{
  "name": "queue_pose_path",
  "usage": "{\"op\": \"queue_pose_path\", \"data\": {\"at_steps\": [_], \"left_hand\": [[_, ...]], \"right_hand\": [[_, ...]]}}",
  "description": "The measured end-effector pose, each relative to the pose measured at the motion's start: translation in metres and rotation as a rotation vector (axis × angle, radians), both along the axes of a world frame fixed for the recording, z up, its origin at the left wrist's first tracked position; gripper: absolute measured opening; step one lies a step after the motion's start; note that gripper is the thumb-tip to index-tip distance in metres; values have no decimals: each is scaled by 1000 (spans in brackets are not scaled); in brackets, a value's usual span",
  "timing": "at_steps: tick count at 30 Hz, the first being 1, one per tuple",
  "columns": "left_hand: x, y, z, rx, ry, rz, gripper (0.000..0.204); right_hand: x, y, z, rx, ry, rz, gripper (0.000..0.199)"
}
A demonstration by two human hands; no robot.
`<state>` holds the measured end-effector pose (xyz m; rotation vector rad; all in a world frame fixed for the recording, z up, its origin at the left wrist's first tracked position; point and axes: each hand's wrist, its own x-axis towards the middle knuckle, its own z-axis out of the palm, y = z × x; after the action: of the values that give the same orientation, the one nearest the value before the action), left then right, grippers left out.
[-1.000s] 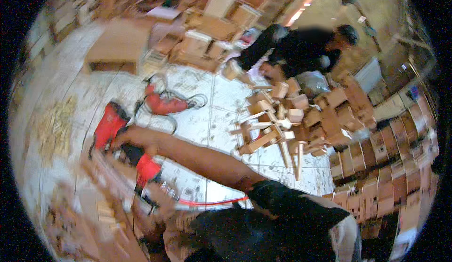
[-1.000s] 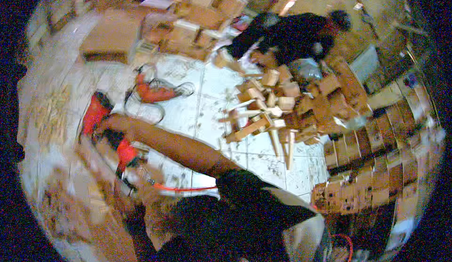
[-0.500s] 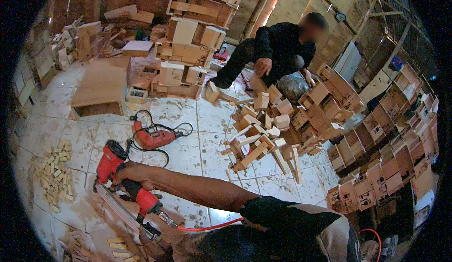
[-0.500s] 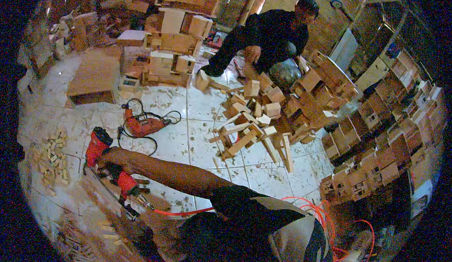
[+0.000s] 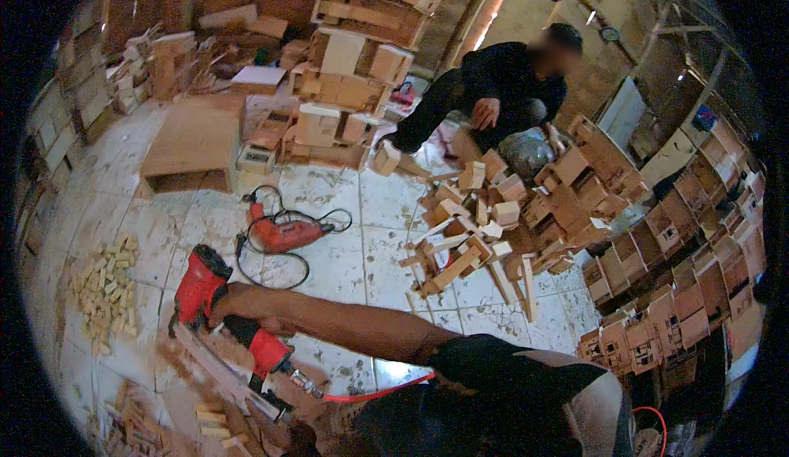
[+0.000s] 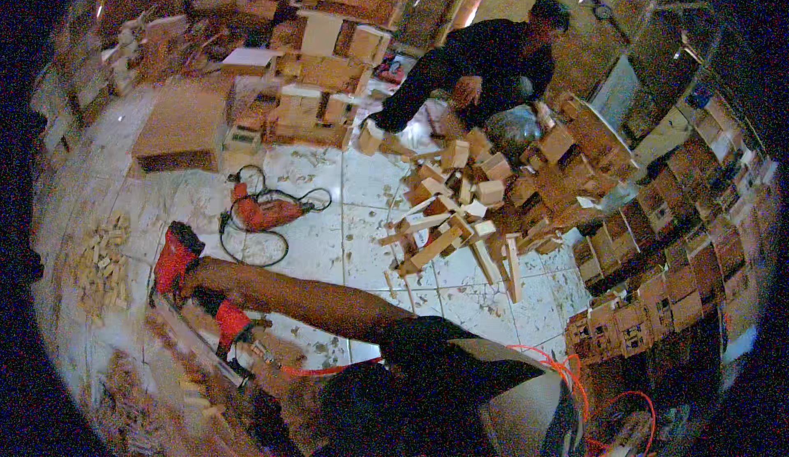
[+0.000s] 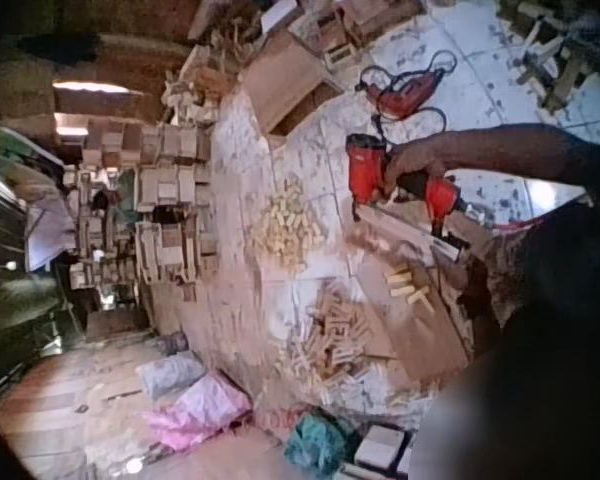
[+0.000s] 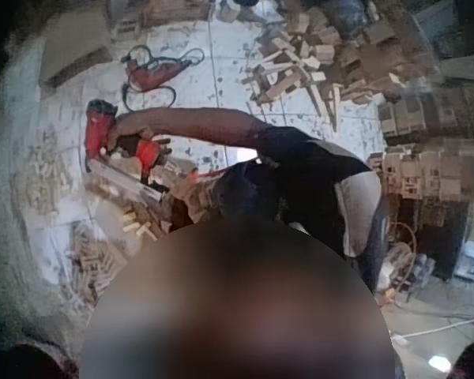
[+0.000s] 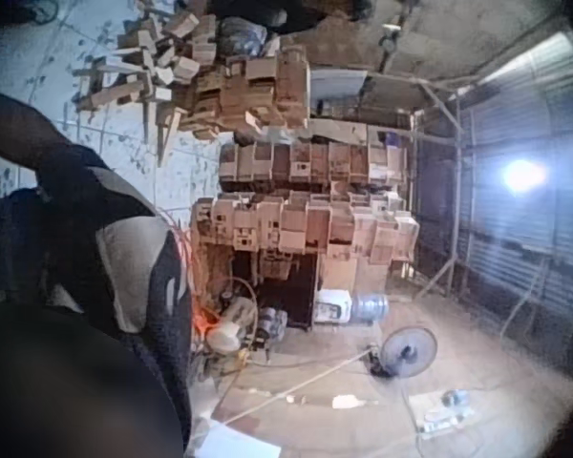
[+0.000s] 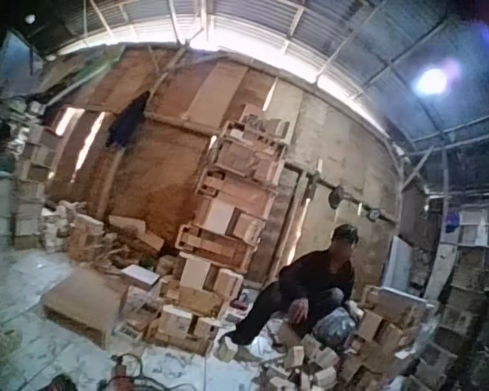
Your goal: The person uses a pneumatic nail gun to fasten small wooden blocks together on a workbench. They repeatedly pick up pieces, align them, and drive nails to form rectangular frames.
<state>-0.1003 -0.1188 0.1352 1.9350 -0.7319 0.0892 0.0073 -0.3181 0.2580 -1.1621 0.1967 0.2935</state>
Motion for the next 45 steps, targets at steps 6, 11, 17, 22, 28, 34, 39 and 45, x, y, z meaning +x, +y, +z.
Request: {"op": "queue_pose_path", "data": {"at_steps": [6,11,17,22,28,34,39,45], "left_hand": [[-7,4,-1,-155,133,43,70],[-3,8,-1,-215,47,85,68],[4,11,14,-298,-381,222,55],[-6,21,33,-289,-222,172,53],[-2,24,44,-295,-189,139,55],[-13,21,36,-245,13,146,59],[-24,22,11,-42,164,102,66],[-32,47,-34,132,370,290,57]], "right_hand": [[1,-4,18,20,103,62,18],[10,10,32,59,174,5,21],[8,26,35,133,160,116,31],[4,30,35,113,203,85,32],[0,25,39,91,122,99,40],[5,38,36,6,190,-1,38],[-5,47,35,-282,50,121,26],[-13,38,-20,-487,128,227,27]]}}
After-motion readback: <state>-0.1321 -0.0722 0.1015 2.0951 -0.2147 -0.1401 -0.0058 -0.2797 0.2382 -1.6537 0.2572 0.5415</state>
